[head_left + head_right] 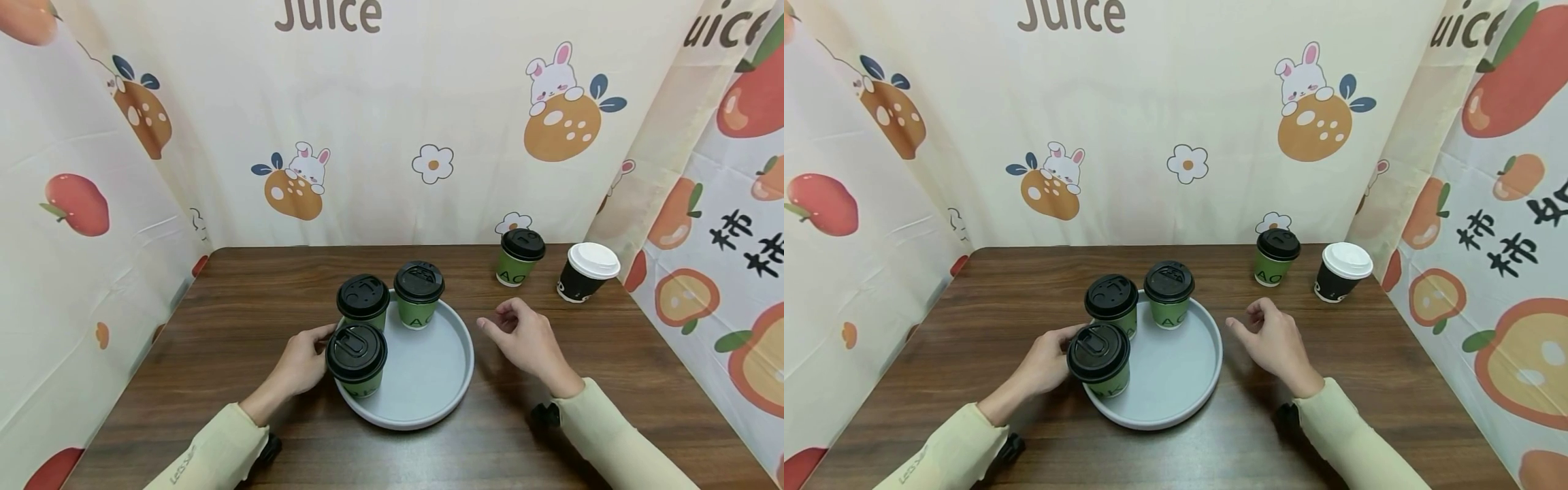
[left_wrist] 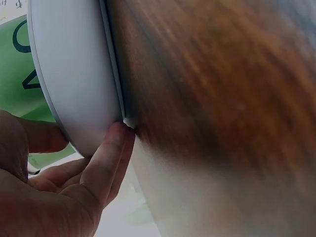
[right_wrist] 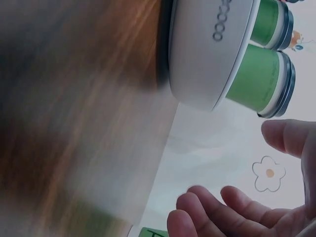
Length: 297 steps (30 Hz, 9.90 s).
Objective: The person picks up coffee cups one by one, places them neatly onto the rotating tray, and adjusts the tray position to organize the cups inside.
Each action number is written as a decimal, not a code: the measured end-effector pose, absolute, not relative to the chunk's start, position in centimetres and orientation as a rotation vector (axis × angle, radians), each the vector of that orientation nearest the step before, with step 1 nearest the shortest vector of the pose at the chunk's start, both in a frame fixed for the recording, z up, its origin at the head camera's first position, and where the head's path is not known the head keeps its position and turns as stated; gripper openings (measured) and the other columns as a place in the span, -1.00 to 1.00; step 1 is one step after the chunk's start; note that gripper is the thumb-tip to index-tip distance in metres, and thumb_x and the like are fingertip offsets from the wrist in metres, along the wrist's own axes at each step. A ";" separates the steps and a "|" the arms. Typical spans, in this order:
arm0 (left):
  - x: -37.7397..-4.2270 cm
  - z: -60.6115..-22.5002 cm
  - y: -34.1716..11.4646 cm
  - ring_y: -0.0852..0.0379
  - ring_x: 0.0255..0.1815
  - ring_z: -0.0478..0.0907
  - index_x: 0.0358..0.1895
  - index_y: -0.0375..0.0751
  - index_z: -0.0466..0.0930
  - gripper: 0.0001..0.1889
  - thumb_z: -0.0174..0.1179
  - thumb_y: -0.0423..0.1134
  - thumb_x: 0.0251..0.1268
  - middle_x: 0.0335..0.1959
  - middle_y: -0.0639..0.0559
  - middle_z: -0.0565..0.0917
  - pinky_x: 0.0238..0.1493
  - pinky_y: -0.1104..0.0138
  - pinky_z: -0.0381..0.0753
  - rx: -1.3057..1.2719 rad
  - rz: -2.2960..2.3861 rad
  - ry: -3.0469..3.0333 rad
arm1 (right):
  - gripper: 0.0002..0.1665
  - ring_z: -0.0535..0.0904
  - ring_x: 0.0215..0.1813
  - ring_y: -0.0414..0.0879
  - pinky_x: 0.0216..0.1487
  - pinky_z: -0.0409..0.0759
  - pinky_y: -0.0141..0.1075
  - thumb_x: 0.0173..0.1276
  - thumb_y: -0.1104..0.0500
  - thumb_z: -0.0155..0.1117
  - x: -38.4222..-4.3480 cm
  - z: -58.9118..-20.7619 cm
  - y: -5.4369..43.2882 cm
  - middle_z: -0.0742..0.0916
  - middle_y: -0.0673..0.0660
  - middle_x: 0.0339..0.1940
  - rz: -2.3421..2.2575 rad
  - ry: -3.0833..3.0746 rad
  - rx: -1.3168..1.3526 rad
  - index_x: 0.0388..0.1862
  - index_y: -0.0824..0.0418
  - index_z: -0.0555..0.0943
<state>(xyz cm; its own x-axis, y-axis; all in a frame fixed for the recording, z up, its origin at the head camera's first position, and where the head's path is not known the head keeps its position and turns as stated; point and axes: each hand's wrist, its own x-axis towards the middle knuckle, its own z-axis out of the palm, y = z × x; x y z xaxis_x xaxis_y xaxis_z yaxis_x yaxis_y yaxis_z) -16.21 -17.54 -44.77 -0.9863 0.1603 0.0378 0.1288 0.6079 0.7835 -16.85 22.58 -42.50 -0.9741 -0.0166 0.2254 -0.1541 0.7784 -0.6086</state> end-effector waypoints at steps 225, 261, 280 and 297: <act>-16.2 -44.4 -17.5 0.03 0.01 0.66 0.38 -0.32 0.52 -0.53 0.22 -0.27 0.49 0.03 -0.09 0.74 0.17 0.02 0.60 0.261 1.328 2.775 | -0.25 0.64 -0.01 -0.08 -0.15 0.64 -0.52 0.18 -0.14 0.61 -17.8 -39.0 22.3 0.73 0.14 0.04 1.348 -2.533 0.084 0.25 0.15 0.58; -16.2 -44.4 -17.6 0.03 0.02 0.65 0.39 -0.30 0.53 -0.54 0.21 -0.27 0.50 0.02 -0.07 0.75 0.16 0.04 0.59 0.272 1.323 2.780 | -0.27 0.69 -0.13 -0.10 -0.14 0.72 -0.28 0.09 0.03 0.70 -15.6 -39.5 20.5 0.76 0.05 -0.13 1.413 -2.528 0.280 0.22 0.10 0.60; -16.1 -44.4 -17.6 -0.06 0.16 0.62 0.38 -0.32 0.52 -0.54 0.21 -0.26 0.50 0.03 -0.09 0.74 0.25 -0.02 0.55 0.270 1.331 2.777 | -0.25 0.69 -0.15 -0.12 -0.09 0.73 -0.12 0.05 0.02 0.72 -14.7 -39.7 19.4 0.77 0.01 -0.09 1.452 -2.560 0.368 0.21 0.09 0.60; -16.2 -44.4 -17.6 -0.09 0.21 0.60 0.39 -0.32 0.52 -0.54 0.21 -0.25 0.51 0.06 -0.10 0.74 0.28 -0.04 0.53 0.275 1.328 2.775 | -0.23 0.68 -0.14 -0.15 -0.10 0.72 -0.15 -0.03 0.00 0.76 -14.0 -40.1 18.6 0.76 -0.13 -0.06 1.436 -2.555 0.505 0.20 -0.04 0.63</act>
